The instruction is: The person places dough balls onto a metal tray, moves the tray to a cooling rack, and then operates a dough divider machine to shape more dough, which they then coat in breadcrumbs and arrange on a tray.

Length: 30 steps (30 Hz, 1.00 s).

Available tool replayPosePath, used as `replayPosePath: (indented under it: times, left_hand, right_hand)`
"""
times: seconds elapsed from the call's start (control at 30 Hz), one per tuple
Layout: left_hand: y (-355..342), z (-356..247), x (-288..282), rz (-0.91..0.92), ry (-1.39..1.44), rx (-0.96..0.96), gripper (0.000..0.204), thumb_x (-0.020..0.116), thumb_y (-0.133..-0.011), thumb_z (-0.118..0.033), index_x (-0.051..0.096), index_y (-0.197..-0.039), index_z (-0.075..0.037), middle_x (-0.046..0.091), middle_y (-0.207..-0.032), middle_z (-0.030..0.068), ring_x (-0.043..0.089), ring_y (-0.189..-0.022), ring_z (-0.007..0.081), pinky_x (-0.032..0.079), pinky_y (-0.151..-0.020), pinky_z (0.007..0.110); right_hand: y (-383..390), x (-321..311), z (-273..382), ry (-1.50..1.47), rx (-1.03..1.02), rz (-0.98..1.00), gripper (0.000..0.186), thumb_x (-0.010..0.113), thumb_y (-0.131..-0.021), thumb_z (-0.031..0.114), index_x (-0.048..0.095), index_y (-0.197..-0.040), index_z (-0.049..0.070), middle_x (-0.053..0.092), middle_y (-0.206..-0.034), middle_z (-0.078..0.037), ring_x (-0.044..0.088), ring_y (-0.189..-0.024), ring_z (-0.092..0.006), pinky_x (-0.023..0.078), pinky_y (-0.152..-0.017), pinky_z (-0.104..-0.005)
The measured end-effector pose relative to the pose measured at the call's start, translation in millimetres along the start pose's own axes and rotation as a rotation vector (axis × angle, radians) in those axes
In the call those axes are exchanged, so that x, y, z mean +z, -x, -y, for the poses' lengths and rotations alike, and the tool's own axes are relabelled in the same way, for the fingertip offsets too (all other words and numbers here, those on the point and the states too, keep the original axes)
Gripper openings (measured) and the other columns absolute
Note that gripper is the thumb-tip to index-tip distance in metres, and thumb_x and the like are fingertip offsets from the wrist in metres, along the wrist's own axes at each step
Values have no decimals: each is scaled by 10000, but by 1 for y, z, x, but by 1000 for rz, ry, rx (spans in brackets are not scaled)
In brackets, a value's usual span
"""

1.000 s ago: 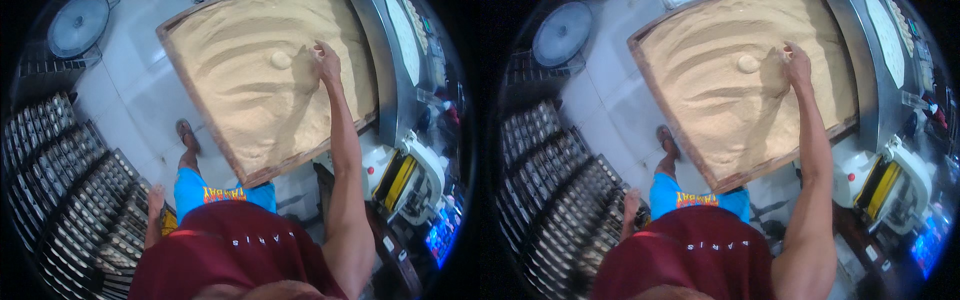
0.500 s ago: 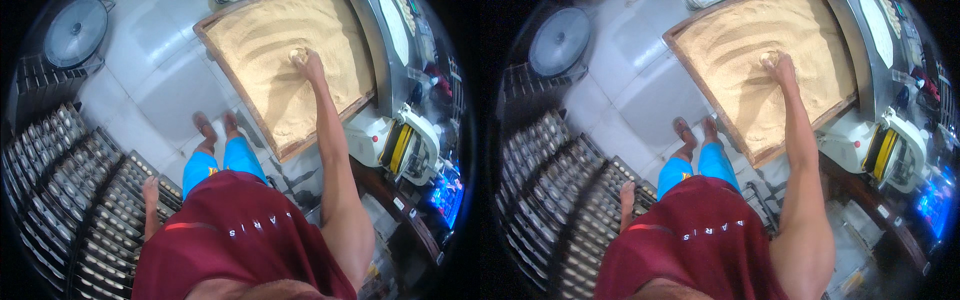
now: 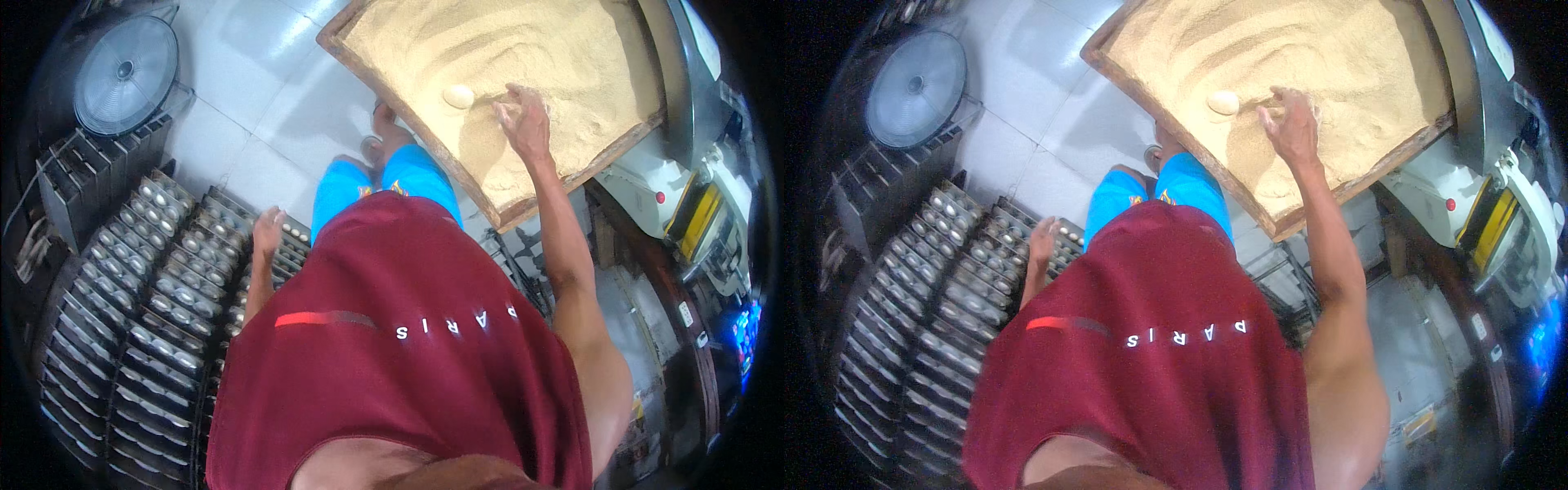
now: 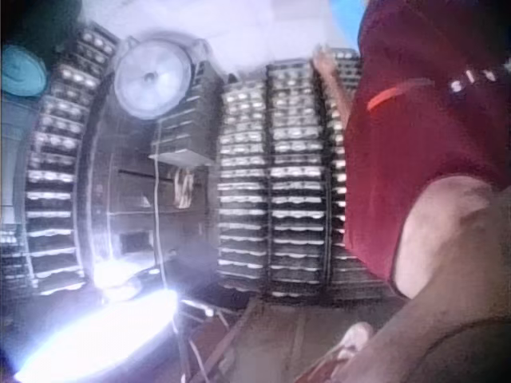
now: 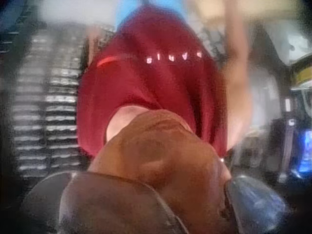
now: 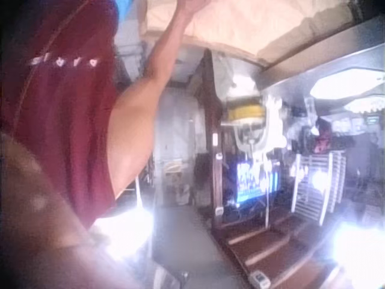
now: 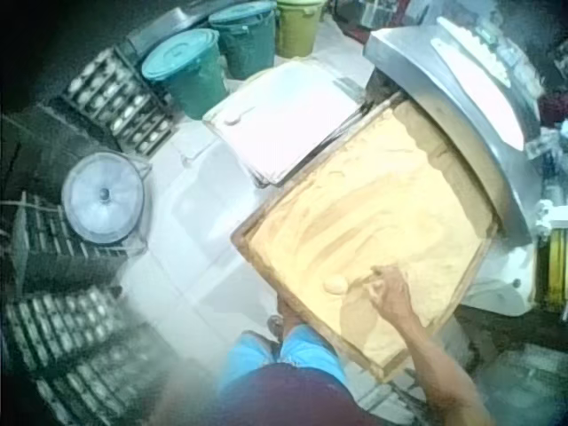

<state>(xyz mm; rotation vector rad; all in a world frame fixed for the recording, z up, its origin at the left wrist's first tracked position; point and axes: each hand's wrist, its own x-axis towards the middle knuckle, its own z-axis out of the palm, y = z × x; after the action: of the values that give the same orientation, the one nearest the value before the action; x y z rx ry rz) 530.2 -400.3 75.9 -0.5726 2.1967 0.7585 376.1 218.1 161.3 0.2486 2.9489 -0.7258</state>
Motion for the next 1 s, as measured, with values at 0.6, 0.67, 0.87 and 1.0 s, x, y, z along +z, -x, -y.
replayPosePath:
  times: [0.6, 0.67, 0.87, 1.0]
  left_hand:
    - [-210, -216, -150, 115, -341, 255, 470, 651, -933, -376, 655, -1224, -7, 676, -1222, 193, 639, -1161, 324, 475, -1034, 402]
    - [-235, -249, -177, 79, -399, 322, 463, 660, -927, -375, 663, -1213, -10, 677, -1216, 197, 643, -1153, 325, 480, -1023, 401]
    - [-276, -305, -248, 50, -310, 413, 369, 655, -950, -221, 655, -1227, 21, 676, -1240, 185, 634, -1153, 275, 463, -1024, 360]
    - [-299, -314, -274, 140, -242, 349, 449, 638, -958, -284, 626, -1271, 37, 660, -1254, 219, 618, -1191, 304, 451, -1039, 366]
  right_hand:
    - [-27, 57, 32, 26, 117, 125, 407, 667, -905, 240, 612, -1262, 53, 615, -1258, -196, 549, -1195, -370, 430, -1038, -463]
    - [-45, 50, 41, -54, 326, 76, 364, 656, -920, 220, 626, -1242, 54, 648, -1209, -191, 588, -1142, -370, 460, -998, -458]
    - [-74, 48, 54, 12, 375, 104, 411, 719, -872, 251, 636, -1215, 39, 670, -1156, -205, 630, -1075, -375, 500, -931, -441]
    - [-73, 44, 47, -67, 563, 167, 393, 723, -822, 164, 664, -1197, 61, 682, -1133, -208, 649, -1055, -377, 516, -923, -434]
